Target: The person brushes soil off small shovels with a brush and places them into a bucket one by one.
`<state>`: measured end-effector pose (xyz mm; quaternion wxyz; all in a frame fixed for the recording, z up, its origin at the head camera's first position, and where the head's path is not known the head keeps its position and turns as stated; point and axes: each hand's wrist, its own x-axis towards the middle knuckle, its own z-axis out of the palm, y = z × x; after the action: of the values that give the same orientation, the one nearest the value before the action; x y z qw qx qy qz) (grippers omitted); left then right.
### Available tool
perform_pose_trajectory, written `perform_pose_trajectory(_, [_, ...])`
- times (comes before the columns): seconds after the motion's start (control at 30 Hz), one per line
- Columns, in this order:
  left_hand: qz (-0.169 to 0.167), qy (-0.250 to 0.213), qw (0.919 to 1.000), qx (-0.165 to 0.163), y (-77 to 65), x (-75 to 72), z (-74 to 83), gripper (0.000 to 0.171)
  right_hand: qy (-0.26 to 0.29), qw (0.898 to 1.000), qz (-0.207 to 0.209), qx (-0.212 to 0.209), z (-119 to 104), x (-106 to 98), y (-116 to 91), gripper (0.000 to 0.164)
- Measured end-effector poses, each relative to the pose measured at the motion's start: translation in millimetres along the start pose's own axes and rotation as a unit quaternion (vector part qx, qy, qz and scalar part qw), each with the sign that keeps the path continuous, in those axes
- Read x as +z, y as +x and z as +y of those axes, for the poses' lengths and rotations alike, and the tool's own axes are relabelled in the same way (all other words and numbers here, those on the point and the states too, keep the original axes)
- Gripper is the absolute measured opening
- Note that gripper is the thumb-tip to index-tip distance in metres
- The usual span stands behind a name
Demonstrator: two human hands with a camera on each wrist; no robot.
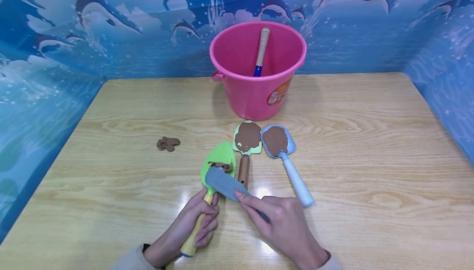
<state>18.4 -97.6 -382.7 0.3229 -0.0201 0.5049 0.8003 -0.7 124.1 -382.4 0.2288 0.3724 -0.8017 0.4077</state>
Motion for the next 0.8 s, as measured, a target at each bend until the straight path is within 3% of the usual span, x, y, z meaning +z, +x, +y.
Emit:
perform_pose_trajectory(0.37, [-0.007,0.01,0.9999,0.004,2.2,-0.8,-2.0,0.008,-0.029,1.0,0.008,-0.001,1.8,-0.1,-1.2,0.029])
perform_pose_trajectory(0.63, [0.004,0.049,0.9988,0.001,1.8,-1.1,-4.1,0.005,-0.078,0.995,0.057,0.025,2.1,0.1,0.8,0.034])
perform_pose_trajectory(0.8, [-0.003,0.035,0.9993,0.01,1.2,-2.2,-3.5,0.006,-0.116,0.987,0.107,0.029,2.8,0.2,3.9,0.036])
